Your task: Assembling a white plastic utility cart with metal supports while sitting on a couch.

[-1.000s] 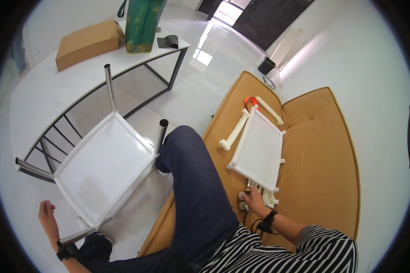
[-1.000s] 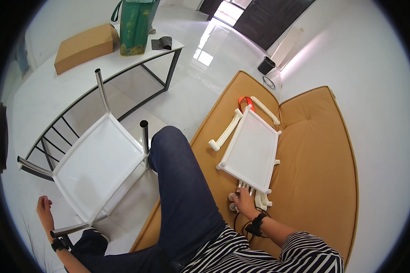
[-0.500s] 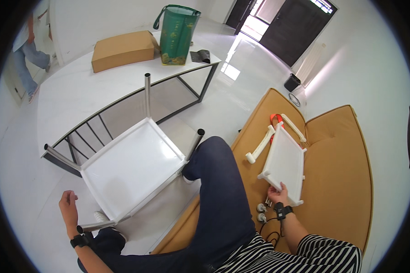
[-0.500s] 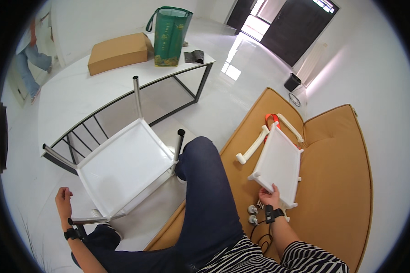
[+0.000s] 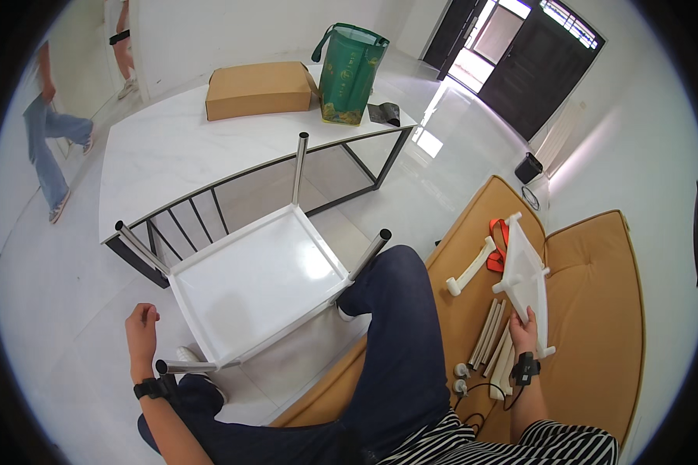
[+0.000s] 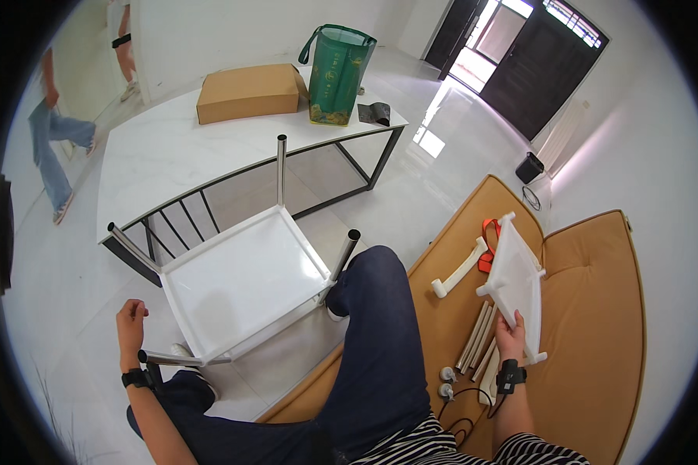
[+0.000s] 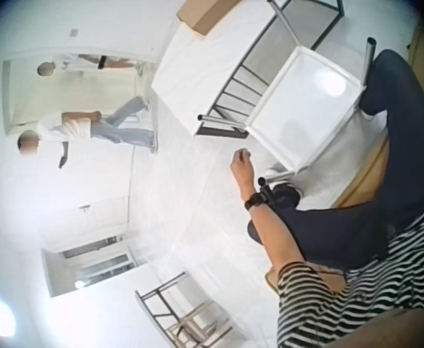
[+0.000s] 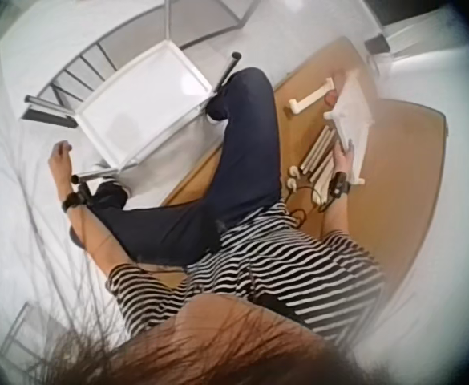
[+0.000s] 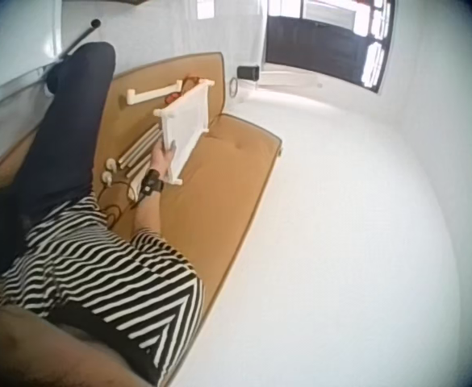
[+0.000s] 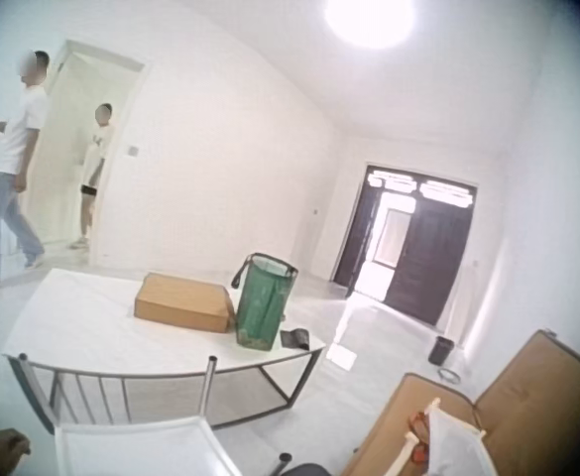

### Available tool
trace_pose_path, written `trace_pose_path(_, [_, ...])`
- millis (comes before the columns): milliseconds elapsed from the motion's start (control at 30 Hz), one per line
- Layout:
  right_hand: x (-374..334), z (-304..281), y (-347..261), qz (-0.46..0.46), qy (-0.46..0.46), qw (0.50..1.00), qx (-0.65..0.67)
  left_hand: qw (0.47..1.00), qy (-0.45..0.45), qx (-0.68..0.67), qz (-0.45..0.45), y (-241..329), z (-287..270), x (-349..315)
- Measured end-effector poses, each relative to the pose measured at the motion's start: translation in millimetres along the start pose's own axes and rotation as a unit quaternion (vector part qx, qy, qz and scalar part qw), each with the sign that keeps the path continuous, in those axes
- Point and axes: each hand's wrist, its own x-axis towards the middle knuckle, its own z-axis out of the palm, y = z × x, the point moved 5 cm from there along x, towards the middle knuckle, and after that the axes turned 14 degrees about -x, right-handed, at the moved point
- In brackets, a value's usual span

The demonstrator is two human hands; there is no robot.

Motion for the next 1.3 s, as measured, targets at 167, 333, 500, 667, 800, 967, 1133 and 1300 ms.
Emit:
trace_pose_path(167, [-76,85,44,0.014,-0.099,0.993,-0.065,1.0,0.013,0.003,-0.012,-2,-12,0])
trace_pose_path(333, [-133,161,68,-0.015,-0.209,0.953,-0.219,0.999,0.031,-0.04,-0.012,10,-17,3])
trace_pose_path(500, [-153,213,104,0.024,-0.32,0.893,-0.315,0.986,0.078,-0.15,0.014,32,-59,1])
trace_pose_path(667, [-184,262,163,0.165,-0.387,0.838,-0.348,0.96,0.075,-0.259,0.073,128,-56,-19])
trace_pose_path(800, [-210,278,213,0.262,-0.402,0.764,-0.432,0.933,-0.05,-0.355,0.033,167,-29,-39])
trace_pose_path(967, [-199,288,242,0.3,-0.446,0.706,-0.461,0.923,-0.039,-0.372,-0.094,155,-49,-62])
trace_pose_path(1133, [-222,335,258,0.261,-0.428,0.747,-0.436,0.894,0.024,-0.422,-0.152,134,-62,-88])
trace_pose_path(1300, [-208,352,249,0.252,-0.556,0.741,-0.28,0.906,0.092,-0.409,-0.062,167,-71,-87])
